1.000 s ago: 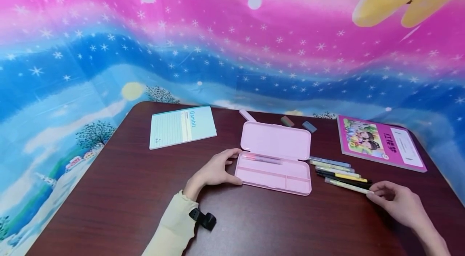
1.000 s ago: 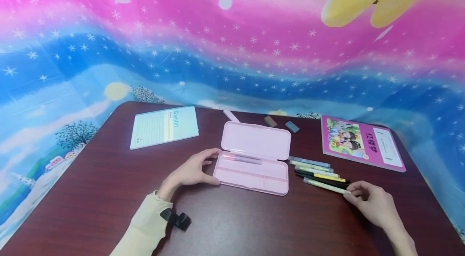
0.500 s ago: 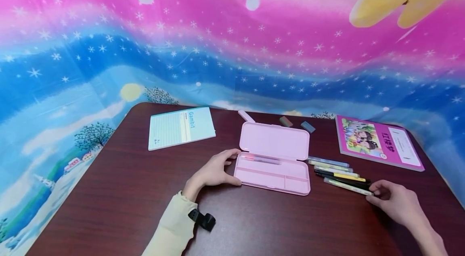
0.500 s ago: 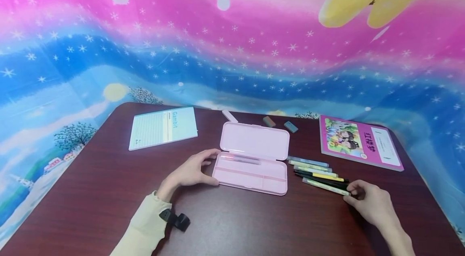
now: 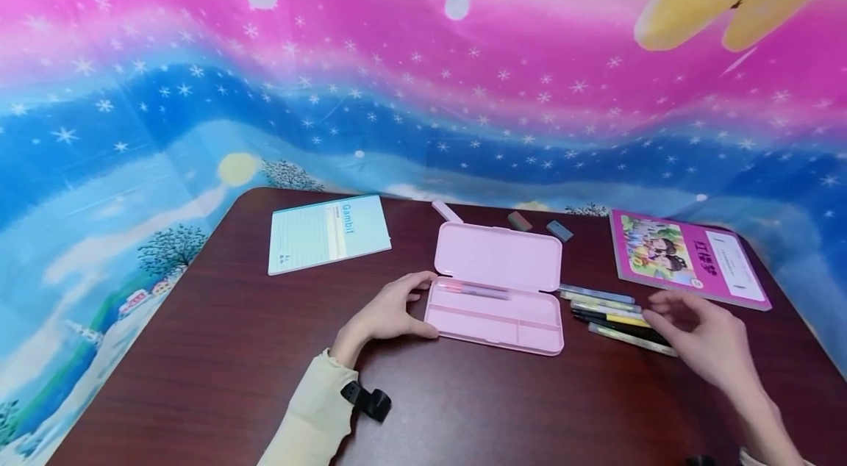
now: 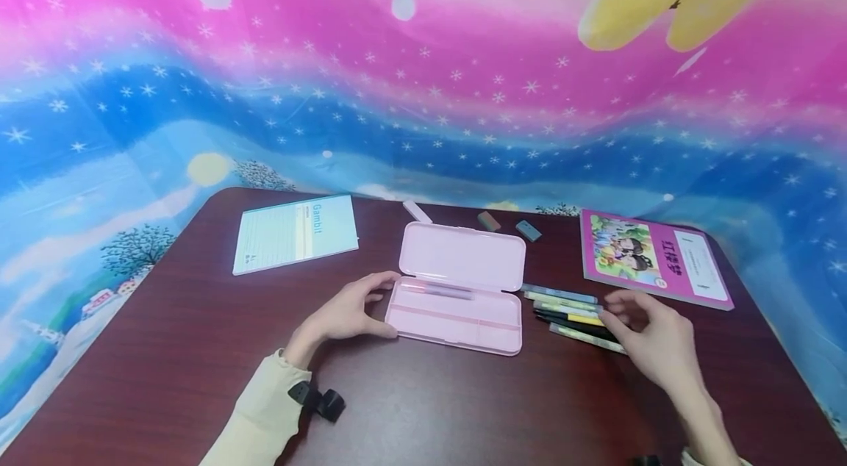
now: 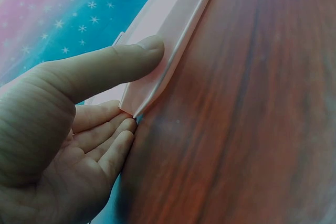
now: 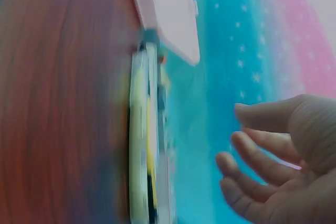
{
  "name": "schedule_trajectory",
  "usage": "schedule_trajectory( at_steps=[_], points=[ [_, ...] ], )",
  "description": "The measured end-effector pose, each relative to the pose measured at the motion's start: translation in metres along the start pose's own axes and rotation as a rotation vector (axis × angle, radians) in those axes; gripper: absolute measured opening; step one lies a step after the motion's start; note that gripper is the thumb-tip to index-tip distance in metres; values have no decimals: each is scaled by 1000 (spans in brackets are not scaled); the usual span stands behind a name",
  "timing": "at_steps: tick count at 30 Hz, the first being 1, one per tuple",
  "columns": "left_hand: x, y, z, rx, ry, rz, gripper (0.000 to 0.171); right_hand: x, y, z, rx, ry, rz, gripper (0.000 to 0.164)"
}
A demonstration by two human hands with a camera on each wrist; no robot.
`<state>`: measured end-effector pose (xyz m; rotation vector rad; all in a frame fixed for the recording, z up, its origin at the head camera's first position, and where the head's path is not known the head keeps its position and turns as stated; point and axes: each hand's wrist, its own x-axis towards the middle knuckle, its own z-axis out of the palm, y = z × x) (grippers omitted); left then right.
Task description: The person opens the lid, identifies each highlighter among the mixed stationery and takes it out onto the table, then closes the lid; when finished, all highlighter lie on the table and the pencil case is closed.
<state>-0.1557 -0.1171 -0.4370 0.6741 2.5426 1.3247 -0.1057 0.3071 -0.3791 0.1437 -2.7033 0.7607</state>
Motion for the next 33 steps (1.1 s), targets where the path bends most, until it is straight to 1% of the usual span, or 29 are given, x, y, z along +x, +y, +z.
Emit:
schedule_trajectory(
  at_steps=[3, 7, 8, 10, 13, 14, 15, 20, 22, 27, 33],
  points=[
    [-1, -1, -1, 3, 3, -7, 80, 9, -7, 17, 139, 41, -54, 27],
    [-1, -1, -1, 8, 1, -8, 81, 17, -23, 36, 269, 3, -99, 24],
    [-1, -1, -1, 7, 2, -7, 81, 18, -28, 41, 323, -25, -102, 23],
    [-2, -1, -1, 6, 2, -6, 81, 19, -47, 47, 376, -91, -88, 22],
    [-1, -1, -1, 6, 2, -2, 82, 22, -69, 60, 447, -162, -82, 22],
    [-1, 0, -1, 5, 3, -1, 82, 24, -76, 62, 450, -191, -87, 22],
    [-1, 0, -1, 6, 2, 1, 82, 25, -85, 64, 429, -207, -93, 23],
    [0, 0, 0, 9, -2, 9, 81, 33, -102, 80, 444, -276, -120, 25],
    [1, -1, 0, 11, -1, 10, 81, 36, -104, 87, 446, -301, -121, 24],
    [1, -1, 0, 11, 2, 8, 82, 41, -105, 102, 418, -331, -133, 22],
    [0, -1, -1, 13, 4, 10, 82, 43, -103, 111, 387, -378, -130, 18]
  ],
)
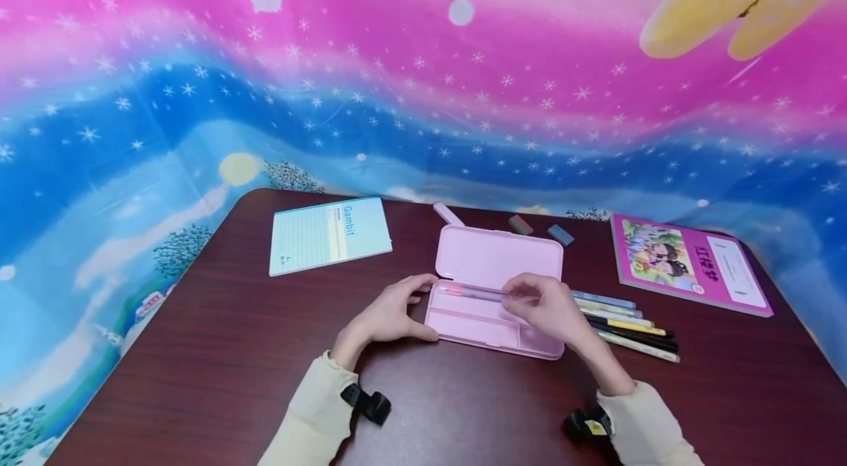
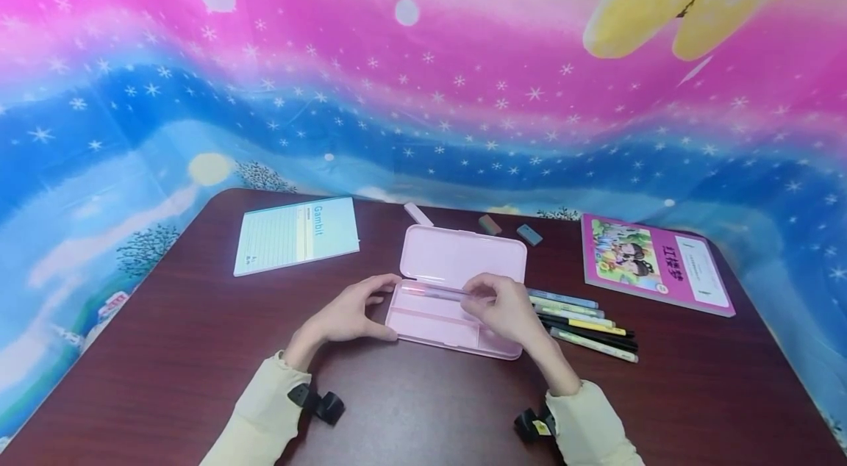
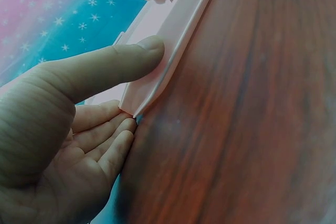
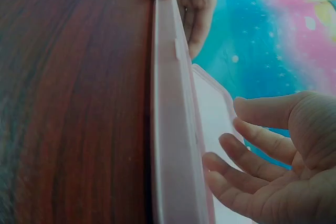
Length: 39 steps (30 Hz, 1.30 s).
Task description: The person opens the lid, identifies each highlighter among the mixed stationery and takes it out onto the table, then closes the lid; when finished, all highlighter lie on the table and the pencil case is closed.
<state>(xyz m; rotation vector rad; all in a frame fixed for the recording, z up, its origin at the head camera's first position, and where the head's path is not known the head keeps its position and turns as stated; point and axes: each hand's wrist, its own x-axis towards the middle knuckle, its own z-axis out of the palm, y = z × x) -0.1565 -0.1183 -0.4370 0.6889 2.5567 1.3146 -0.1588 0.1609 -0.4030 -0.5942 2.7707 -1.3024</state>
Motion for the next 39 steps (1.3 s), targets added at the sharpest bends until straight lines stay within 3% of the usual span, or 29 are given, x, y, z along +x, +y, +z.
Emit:
schedule_trajectory(
  at_steps=[6, 15, 21, 29, 39],
  points=[
    [0, -1, 1, -4, 0, 3, 82, -1, -2, 4, -25, -64, 12, 17],
    [0, 1, 1, -2, -8, -7, 83, 0, -3, 10, -72, -133, -35, 14],
    [0, 0, 1, -3, 1, -2, 82, 1, -1, 9, -72, -209, 10, 22],
    [0, 1, 1, -2, 2, -6, 81, 4, -6, 9, -116, -255, 111, 16],
    [-1, 3, 1, 0, -1, -7, 81, 6, -8, 9, -141, -283, 106, 16]
  ],
)
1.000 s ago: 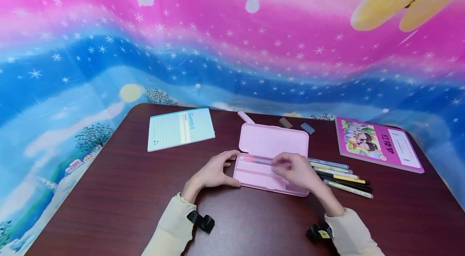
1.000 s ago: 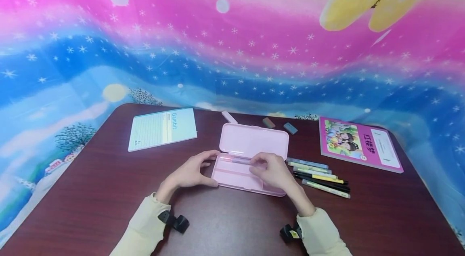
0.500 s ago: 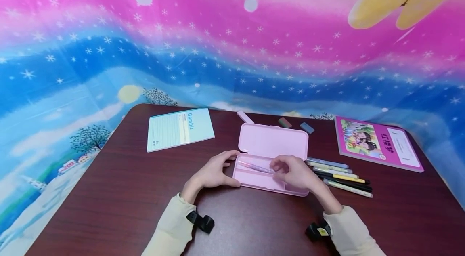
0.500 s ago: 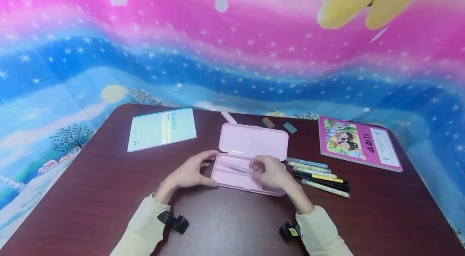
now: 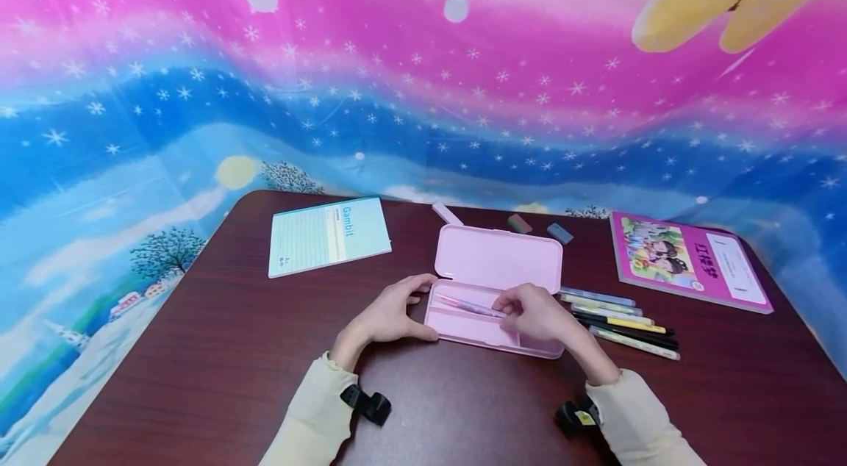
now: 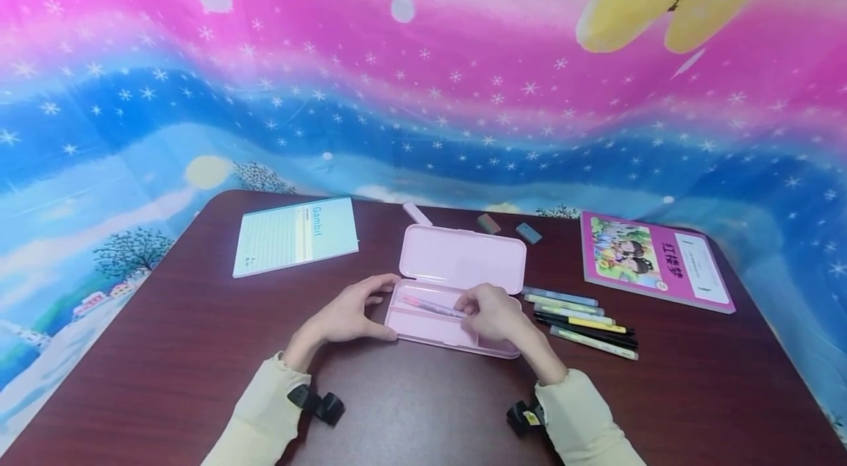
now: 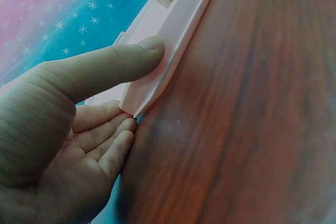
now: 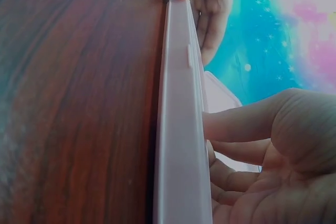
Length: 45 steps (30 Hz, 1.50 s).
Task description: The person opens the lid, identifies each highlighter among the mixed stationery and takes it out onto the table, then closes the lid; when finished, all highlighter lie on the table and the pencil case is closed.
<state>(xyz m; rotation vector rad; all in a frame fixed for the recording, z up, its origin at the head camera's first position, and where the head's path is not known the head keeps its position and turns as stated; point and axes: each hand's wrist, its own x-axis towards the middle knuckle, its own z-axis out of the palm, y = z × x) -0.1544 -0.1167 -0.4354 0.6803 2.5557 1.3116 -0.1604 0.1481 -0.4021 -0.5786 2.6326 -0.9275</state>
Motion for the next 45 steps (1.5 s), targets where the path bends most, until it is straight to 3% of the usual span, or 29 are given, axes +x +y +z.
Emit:
schedule_trajectory(
  at_steps=[11, 23, 28, 37, 45],
  points=[
    [0, 0, 1, -3, -6, -9, 81, -1, -3, -2, 6, 4, 2, 14],
    [-1, 1, 1, -6, 0, -13, 81, -7, 0, -18, 77, 190, -109, 8],
    [-3, 0, 1, -7, 5, -20, 83, -10, 1, -25, 123, 268, -99, 10],
    [-2, 0, 0, -1, 10, -12, 84, -33, 11, -45, 383, 337, -12, 23],
    [-1, 1, 1, 1, 4, 0, 83, -59, 23, -62, 416, 352, 24, 28]
  ],
)
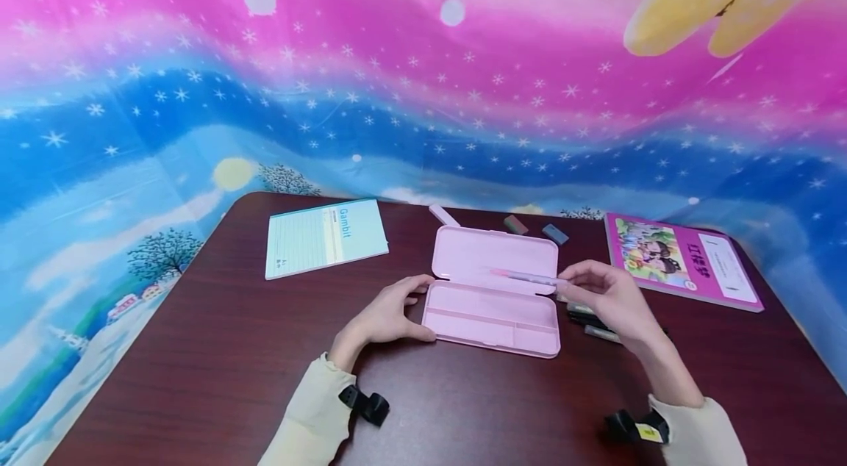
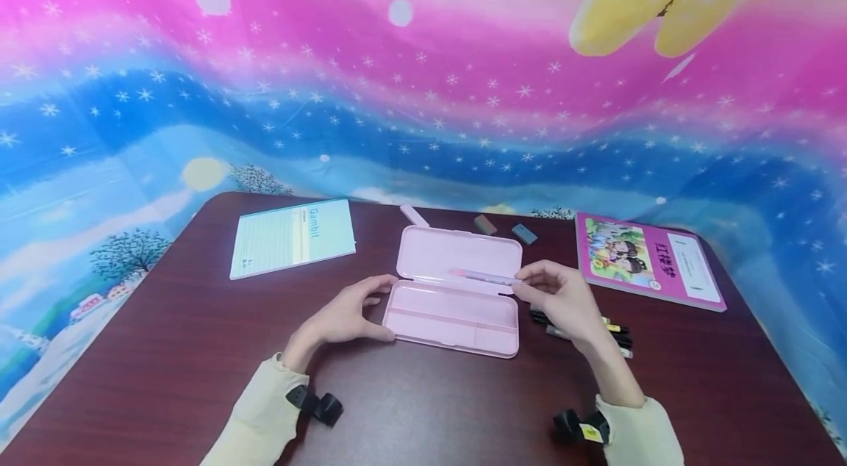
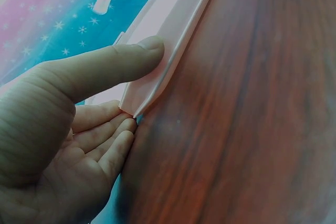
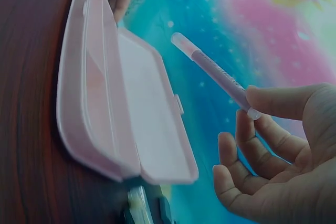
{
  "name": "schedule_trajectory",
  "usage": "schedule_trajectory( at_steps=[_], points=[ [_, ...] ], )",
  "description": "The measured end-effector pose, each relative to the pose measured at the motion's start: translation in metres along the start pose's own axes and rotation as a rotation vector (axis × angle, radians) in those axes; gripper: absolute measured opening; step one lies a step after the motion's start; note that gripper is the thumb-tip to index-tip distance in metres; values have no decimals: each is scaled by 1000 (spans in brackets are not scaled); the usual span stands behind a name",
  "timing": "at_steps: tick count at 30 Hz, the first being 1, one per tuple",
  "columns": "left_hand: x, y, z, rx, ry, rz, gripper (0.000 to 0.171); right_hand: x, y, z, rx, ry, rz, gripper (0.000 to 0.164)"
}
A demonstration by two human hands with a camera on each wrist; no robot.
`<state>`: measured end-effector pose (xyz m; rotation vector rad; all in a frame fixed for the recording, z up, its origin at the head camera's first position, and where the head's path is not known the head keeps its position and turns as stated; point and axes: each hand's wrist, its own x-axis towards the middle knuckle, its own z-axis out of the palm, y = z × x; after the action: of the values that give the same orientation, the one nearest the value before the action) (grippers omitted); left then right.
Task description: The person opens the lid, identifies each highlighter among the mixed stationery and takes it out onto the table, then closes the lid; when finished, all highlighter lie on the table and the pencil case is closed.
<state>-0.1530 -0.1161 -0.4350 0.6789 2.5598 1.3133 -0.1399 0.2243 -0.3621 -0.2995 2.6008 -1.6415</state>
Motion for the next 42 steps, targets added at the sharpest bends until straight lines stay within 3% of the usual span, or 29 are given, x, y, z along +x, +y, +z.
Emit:
schedule_trajectory(
  at_steps=[13, 20, 28, 34, 39, 42],
  points=[
    [0, 1, 0, 0, -3, 4, 82, -30, 34, -36, -97, 89, 32, 22],
    [3, 1, 0, -4, -3, 21, 82, -53, 47, -52, -159, 93, 49, 24],
    [0, 1, 1, 0, -2, -4, 83, -72, 65, -79, -180, 103, 78, 22],
    [0, 1, 1, -7, -3, -4, 82, -81, 77, -89, -238, 99, 194, 28],
    [1, 1, 0, -6, -3, -2, 81, -85, 87, -89, -286, 55, 342, 40],
    [1, 1, 0, -7, -2, -3, 80, -85, 91, -91, -354, 18, 384, 47]
  ],
)
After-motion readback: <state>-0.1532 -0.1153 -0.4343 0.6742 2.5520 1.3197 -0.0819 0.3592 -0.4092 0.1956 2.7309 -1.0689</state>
